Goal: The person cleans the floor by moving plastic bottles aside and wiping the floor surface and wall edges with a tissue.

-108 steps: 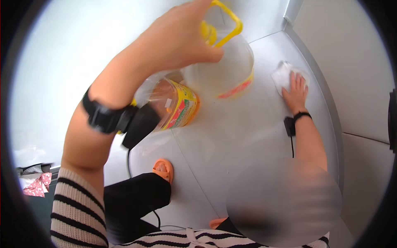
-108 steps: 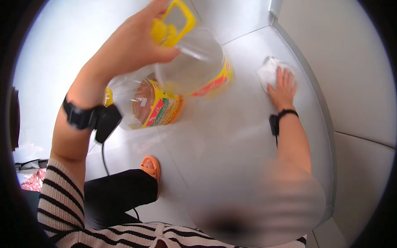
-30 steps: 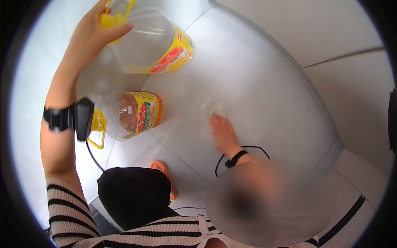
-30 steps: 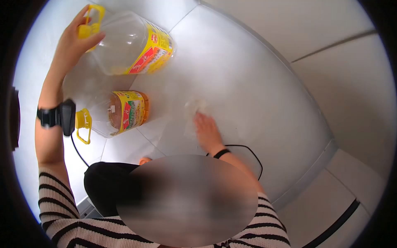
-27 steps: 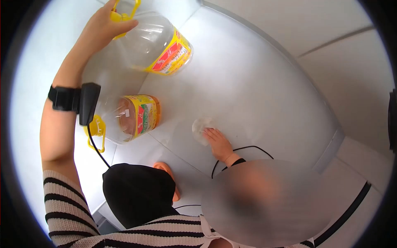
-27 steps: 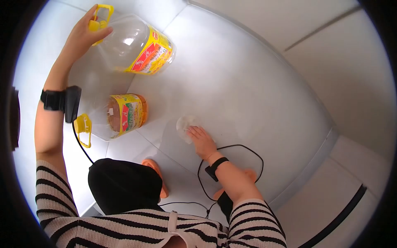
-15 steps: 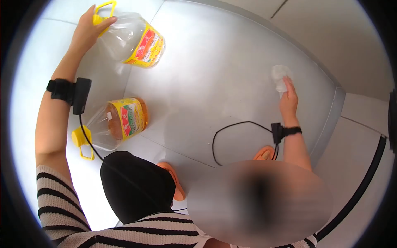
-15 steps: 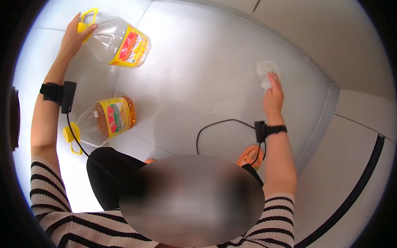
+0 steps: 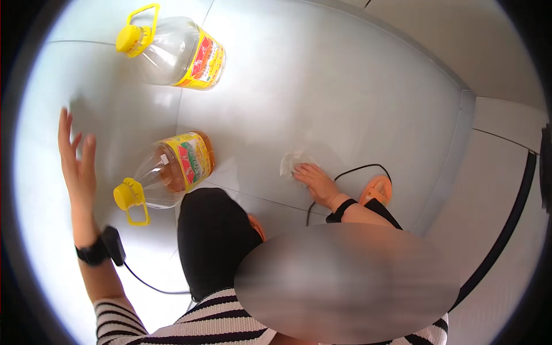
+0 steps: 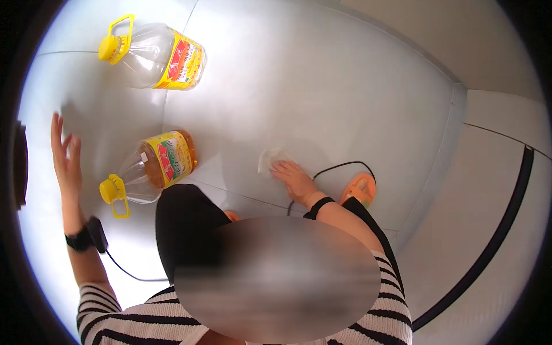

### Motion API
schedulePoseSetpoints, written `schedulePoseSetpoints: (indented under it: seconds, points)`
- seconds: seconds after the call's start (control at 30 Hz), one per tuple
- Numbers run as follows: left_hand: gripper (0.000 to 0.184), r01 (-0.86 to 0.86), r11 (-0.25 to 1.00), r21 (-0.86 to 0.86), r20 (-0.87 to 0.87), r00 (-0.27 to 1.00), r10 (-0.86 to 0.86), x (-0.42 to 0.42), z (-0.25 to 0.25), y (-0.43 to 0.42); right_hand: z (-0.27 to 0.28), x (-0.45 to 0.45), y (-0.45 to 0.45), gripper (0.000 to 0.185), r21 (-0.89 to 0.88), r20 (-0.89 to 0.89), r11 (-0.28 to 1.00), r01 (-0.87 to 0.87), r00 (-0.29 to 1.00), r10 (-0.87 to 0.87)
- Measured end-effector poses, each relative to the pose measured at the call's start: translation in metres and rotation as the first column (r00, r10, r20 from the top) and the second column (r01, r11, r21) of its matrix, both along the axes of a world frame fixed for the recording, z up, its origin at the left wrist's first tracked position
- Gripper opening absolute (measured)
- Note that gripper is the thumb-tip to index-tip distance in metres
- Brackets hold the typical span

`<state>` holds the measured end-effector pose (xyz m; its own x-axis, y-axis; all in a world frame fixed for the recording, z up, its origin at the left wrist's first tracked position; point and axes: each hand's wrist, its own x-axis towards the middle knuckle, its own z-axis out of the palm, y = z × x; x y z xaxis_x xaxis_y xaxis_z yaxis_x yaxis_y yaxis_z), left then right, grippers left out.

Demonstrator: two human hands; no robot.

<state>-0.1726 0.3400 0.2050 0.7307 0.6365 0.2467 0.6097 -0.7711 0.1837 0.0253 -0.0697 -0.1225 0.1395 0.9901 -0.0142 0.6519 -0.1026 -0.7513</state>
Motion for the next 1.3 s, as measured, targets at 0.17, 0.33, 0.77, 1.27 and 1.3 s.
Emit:
schedulePoseSetpoints:
  seconds: [0.17,0.33,0.77,1.27,1.3]
  points:
    - [0.051,-0.044,0.998,0.04,-0.058,0.997,0.047,-0.048,0.008,-0.035,0.065,0.01,0.032,0.029,-0.28,-0.232,0.949,0.145,0.949,-0.214]
    - [0.047,0.021,0.998,0.057,0.008,1.0,-0.022,-0.062,0.0,-0.015,0.11,0.113,0.023,0.026,-0.019,0.017,0.883,0.47,0.883,-0.47]
    - [0.049,0.11,0.994,0.014,0.238,0.965,-0.11,-0.057,-0.001,-0.018,0.431,0.035,-0.217,0.034,0.045,0.657,0.339,0.94,0.228,-0.719]
    - [0.048,0.113,0.871,-0.477,0.464,0.874,0.141,-0.071,-0.001,-0.002,0.668,-0.578,-0.329,0.006,0.021,0.998,-0.598,0.802,-0.047,-0.028]
    - [0.048,0.127,0.867,-0.482,0.458,0.88,0.125,-0.07,-0.002,-0.001,0.673,-0.58,-0.345,0.006,-0.047,0.999,-0.569,0.821,0.052,-0.007]
